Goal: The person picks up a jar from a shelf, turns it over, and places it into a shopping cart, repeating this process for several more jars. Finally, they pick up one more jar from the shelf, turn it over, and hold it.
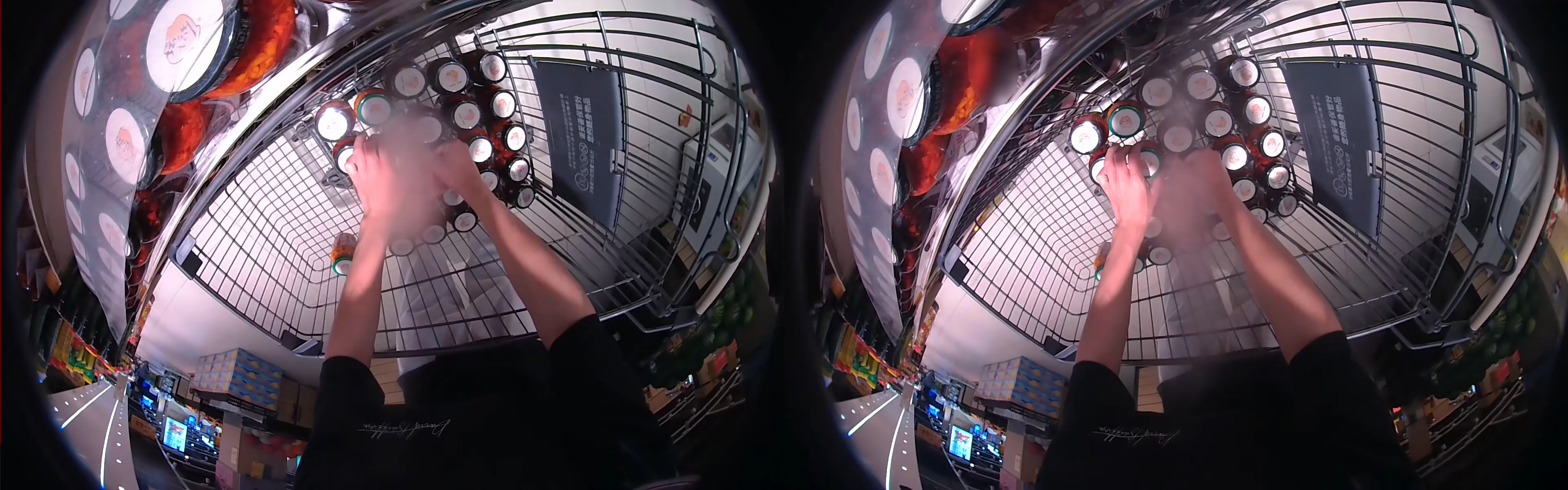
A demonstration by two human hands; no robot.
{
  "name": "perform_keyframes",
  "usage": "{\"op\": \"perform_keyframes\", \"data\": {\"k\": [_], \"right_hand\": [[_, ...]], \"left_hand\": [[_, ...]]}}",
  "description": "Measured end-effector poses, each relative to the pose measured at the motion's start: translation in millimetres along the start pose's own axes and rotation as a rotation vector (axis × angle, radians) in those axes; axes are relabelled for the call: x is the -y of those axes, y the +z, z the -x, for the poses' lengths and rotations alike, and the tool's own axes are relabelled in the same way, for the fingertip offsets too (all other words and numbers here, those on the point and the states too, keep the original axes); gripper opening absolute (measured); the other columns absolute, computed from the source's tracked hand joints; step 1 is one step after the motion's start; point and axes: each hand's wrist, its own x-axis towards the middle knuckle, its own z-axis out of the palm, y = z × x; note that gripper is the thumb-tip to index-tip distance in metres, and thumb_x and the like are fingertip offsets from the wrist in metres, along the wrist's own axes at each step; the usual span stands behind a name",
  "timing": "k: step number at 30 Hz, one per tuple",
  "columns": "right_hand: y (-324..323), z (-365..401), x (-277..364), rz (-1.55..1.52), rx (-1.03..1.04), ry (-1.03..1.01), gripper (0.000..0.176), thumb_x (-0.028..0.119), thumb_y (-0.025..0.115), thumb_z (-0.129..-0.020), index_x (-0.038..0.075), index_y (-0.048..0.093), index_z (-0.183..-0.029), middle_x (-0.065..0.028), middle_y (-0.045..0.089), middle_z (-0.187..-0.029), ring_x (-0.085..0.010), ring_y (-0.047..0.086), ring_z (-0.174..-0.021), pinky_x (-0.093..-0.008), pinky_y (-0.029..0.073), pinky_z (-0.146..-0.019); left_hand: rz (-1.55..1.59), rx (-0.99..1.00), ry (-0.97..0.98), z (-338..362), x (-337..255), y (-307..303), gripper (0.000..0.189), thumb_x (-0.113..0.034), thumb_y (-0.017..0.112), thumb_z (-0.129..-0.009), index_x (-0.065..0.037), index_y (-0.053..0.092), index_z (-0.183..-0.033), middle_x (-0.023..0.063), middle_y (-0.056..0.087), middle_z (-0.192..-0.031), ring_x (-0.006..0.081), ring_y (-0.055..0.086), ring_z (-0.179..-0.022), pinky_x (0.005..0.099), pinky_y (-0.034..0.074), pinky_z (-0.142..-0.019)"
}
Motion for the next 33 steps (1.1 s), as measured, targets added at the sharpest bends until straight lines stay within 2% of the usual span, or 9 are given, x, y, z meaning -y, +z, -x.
{"op": "perform_keyframes", "data": {"k": [5, 15, 17, 22, 26, 29, 31, 32, 33], "right_hand": [[-8.2, 1.3, 11.0, -0.167, 0.148, 0.279, 0.044, 0.035, 0.059, -0.085, -0.007, 0.065, -0.074, -0.0211, 0.063, -0.065, -0.0244, 0.064, -0.057, -0.0399, 0.049, -0.057], [-5.6, 1.1, 0.3, -0.053, 0.135, 0.127, 0.039, 0.033, 0.059, -0.085, -0.004, 0.065, -0.077, -0.0199, 0.065, -0.070, -0.0314, 0.062, -0.060, -0.0412, 0.048, -0.059], [-6.4, -0.9, 4.3, 0.097, -0.044, -0.425, 0.035, 0.025, 0.063, -0.087, -0.003, 0.065, -0.066, -0.0110, 0.056, -0.048, -0.0130, 0.057, -0.045, -0.0299, 0.046, -0.048], [-17.1, 21.0, 33.4, -0.363, 0.446, 0.250, 0.042, 0.041, 0.048, -0.099, 0.007, 0.060, -0.120, -0.0008, 0.064, -0.102, -0.0084, 0.061, -0.089, -0.0251, 0.049, -0.065], [-18.8, 65.0, 73.4, -0.230, 0.463, -0.299, 0.048, 0.044, 0.044, -0.100, 0.007, 0.054, -0.129, -0.0021, 0.063, -0.103, -0.0086, 0.060, -0.088, -0.0251, 0.051, -0.069], [-19.5, 84.9, 116.9, -0.460, 0.476, 0.227, 0.052, 0.045, 0.037, -0.103, 0.007, 0.047, -0.136, -0.0042, 0.063, -0.105, -0.0101, 0.060, -0.087, -0.0272, 0.052, -0.072], [-17.7, 86.6, 127.5, -0.832, 0.464, 0.512, 0.049, 0.008, 0.074, -0.062, 0.005, 0.061, -0.109, -0.0139, 0.061, -0.105, -0.0302, 0.059, -0.093, -0.0380, 0.049, -0.081], [-15.0, 87.2, 123.8, -0.831, 0.471, 0.516, 0.049, 0.008, 0.074, -0.062, 0.005, 0.061, -0.109, -0.0139, 0.061, -0.105, -0.0302, 0.059, -0.093, -0.0380, 0.049, -0.081], [-13.2, 87.9, 116.4, -0.786, 0.536, 0.379, 0.042, 0.026, 0.050, -0.083, 0.005, 0.056, -0.118, -0.0114, 0.062, -0.104, -0.0236, 0.061, -0.089, -0.0360, 0.051, -0.073]], "left_hand": [[0.074, 0.027, 0.020, 4.6, 1.7, -7.3, 0.072, -0.016, 0.082, -0.060, -0.013, 0.054, -0.127, 0.0091, 0.055, -0.115, 0.0309, 0.044, -0.121, 0.0472, 0.032, -0.096], [0.682, -0.130, -0.281, 30.7, -16.1, -69.2, 0.056, -0.004, 0.080, -0.062, -0.009, 0.065, -0.116, 0.0090, 0.057, -0.102, 0.0226, 0.061, -0.091, 0.0326, 0.051, -0.079], [0.790, -0.084, -0.312, 31.5, -6.6, -83.8, 0.054, 0.001, 0.078, -0.064, -0.007, 0.065, -0.117, 0.0059, 0.057, -0.101, 0.0165, 0.061, -0.089, 0.0299, 0.051, -0.078], [1.182, 0.085, -0.442, 42.2, 14.8, -98.2, 0.038, 0.001, 0.064, -0.081, 0.002, 0.061, -0.118, 0.0039, 0.060, -0.104, 0.0130, 0.061, -0.100, 0.0284, 0.048, -0.090], [1.348, 0.141, -0.447, 35.6, 11.4, -102.2, 0.028, -0.005, 0.057, -0.086, 0.002, 0.062, -0.112, 0.0055, 0.061, -0.103, 0.0111, 0.058, -0.092, 0.0262, 0.045, -0.084], [1.329, 0.220, -0.490, 32.8, 5.3, -106.1, 0.025, -0.015, 0.053, -0.091, 0.001, 0.060, -0.109, 0.0053, 0.060, -0.101, 0.0110, 0.055, -0.087, 0.0243, 0.044, -0.079], [1.457, 0.237, -0.510, 32.7, 5.0, -101.6, 0.028, -0.022, 0.051, -0.093, 0.000, 0.058, -0.109, 0.0041, 0.059, -0.099, 0.0103, 0.054, -0.088, 0.0239, 0.043, -0.080], [1.399, 0.253, -0.413, 31.5, 4.8, -103.7, 0.030, -0.027, 0.048, -0.096, -0.001, 0.056, -0.109, 0.0033, 0.057, -0.097, 0.0094, 0.053, -0.089, 0.0241, 0.042, -0.080], [1.395, 0.252, -0.419, 33.5, 6.5, -100.7, 0.030, -0.027, 0.048, -0.096, -0.001, 0.056, -0.109, 0.0033, 0.057, -0.097, 0.0094, 0.053, -0.089, 0.0241, 0.042, -0.080]]}}
